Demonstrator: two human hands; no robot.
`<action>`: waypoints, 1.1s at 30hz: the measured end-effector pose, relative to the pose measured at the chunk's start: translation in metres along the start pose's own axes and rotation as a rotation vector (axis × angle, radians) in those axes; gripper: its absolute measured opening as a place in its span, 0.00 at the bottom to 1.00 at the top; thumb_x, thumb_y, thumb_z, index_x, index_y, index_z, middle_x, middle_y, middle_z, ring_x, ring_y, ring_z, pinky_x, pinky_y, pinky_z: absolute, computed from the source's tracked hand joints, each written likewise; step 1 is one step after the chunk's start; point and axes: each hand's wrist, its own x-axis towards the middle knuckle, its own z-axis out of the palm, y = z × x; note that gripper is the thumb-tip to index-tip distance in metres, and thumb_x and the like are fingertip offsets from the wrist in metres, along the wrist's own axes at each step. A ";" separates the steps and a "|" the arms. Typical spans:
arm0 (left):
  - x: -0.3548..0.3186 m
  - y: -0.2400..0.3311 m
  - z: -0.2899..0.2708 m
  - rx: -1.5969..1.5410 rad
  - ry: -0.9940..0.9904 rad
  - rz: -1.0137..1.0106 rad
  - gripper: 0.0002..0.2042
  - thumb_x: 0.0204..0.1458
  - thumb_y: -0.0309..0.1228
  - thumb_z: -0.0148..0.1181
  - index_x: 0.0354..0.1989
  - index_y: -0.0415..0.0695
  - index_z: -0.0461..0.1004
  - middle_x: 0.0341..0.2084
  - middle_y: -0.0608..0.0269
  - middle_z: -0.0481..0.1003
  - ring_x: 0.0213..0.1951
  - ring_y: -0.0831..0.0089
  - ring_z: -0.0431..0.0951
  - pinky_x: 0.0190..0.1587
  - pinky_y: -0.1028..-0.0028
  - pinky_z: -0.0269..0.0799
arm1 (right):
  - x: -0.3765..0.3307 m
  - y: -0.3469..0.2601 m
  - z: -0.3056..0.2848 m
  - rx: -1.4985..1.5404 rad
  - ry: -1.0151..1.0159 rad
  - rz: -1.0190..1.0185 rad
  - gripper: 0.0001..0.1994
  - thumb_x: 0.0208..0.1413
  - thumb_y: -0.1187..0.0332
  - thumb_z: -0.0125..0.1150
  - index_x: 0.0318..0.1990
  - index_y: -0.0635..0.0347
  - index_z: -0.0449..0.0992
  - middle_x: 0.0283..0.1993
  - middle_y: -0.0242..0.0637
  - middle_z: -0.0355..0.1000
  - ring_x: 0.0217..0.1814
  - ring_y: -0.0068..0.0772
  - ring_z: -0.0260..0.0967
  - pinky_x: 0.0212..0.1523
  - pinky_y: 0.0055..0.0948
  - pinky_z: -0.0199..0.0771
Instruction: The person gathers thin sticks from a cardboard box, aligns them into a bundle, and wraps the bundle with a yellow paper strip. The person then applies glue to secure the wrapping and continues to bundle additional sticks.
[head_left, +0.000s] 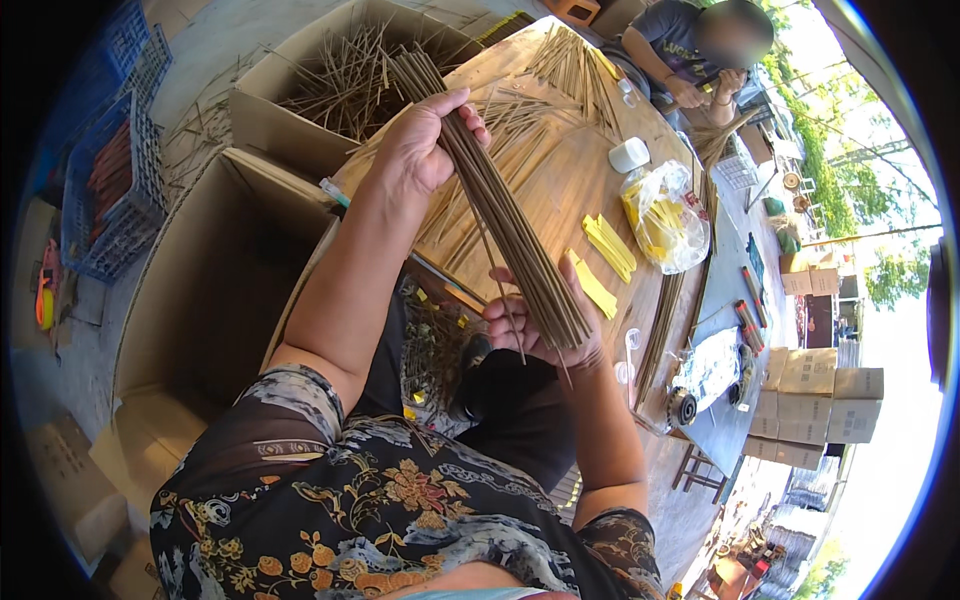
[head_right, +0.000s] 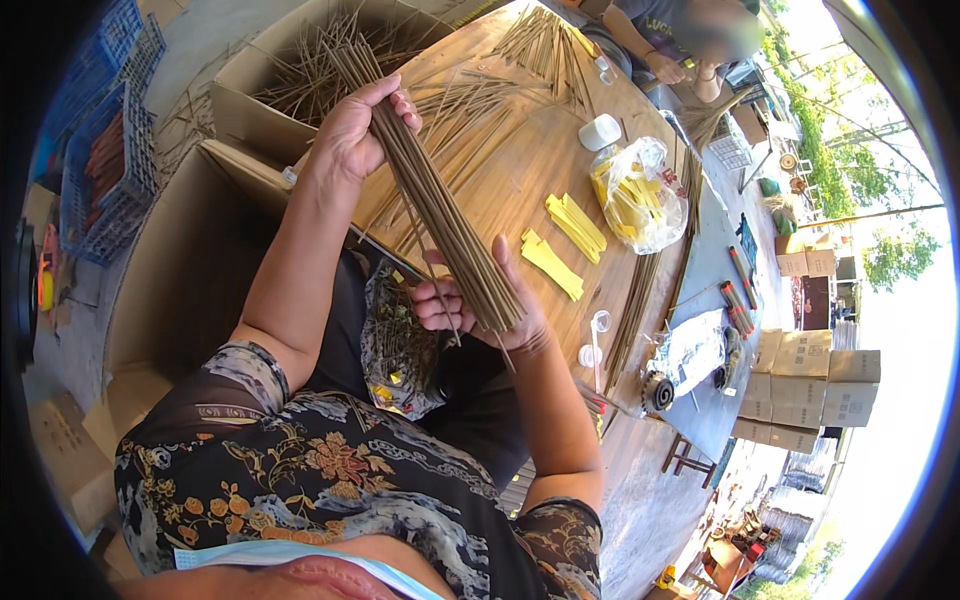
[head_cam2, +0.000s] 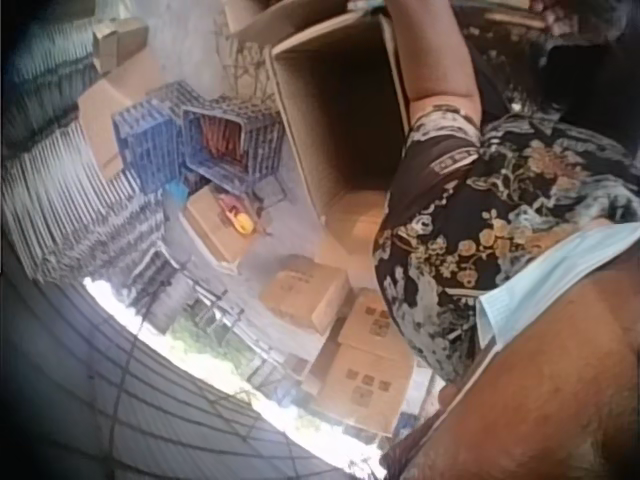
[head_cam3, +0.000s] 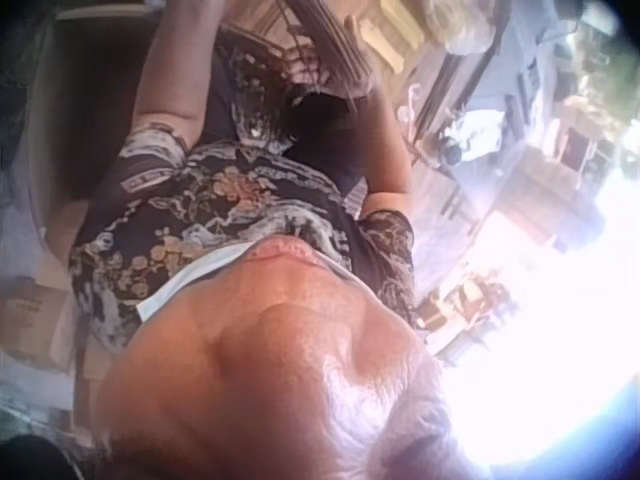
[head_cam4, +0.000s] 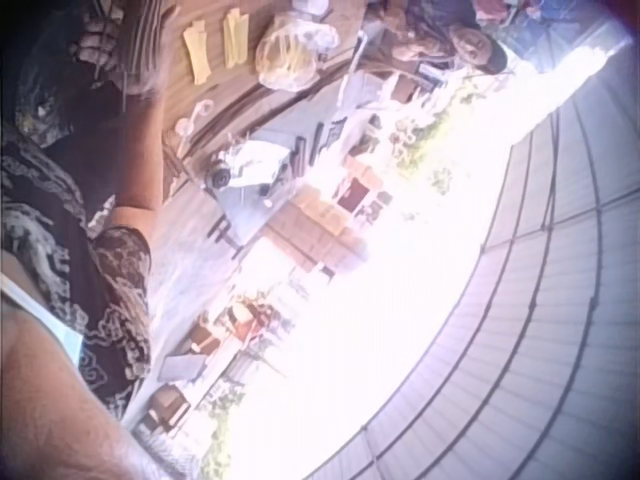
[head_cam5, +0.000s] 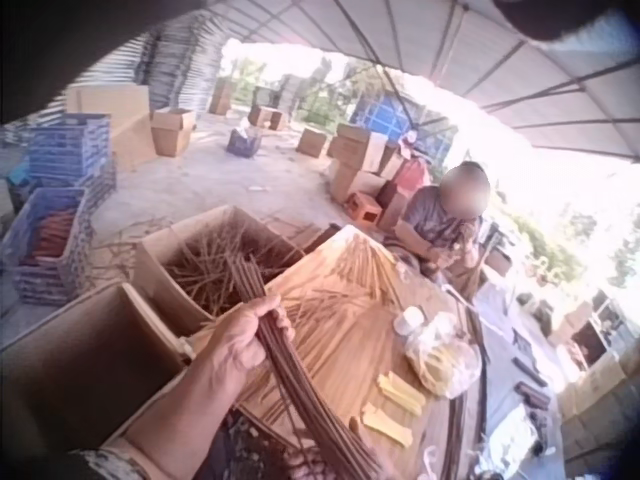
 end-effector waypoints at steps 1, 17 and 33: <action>0.000 0.001 0.000 -0.001 0.010 0.010 0.06 0.49 0.25 0.55 0.23 0.40 0.65 0.16 0.63 0.66 0.20 0.74 0.66 0.26 0.74 0.65 | -0.002 0.004 -0.006 0.045 -0.027 -0.016 0.41 0.52 0.35 0.31 0.58 0.66 0.53 0.44 0.58 0.66 0.43 0.48 0.69 0.43 0.41 0.71; 0.001 0.035 -0.013 -0.043 0.120 0.252 0.10 0.48 0.27 0.57 0.20 0.41 0.63 0.17 0.63 0.63 0.22 0.72 0.65 0.29 0.72 0.67 | -0.085 0.020 -0.003 -0.213 0.277 -0.217 0.09 0.57 0.71 0.46 0.36 0.70 0.68 0.16 0.39 0.65 0.07 0.18 0.51 0.07 0.15 0.50; -0.002 0.039 -0.015 -0.024 0.068 0.162 0.09 0.49 0.26 0.55 0.21 0.40 0.65 0.16 0.62 0.65 0.22 0.72 0.65 0.28 0.73 0.66 | 0.049 -0.108 0.078 -1.057 0.500 -0.496 0.31 0.59 0.47 0.33 0.54 0.70 0.60 0.51 0.51 0.64 0.54 0.39 0.62 0.55 0.34 0.60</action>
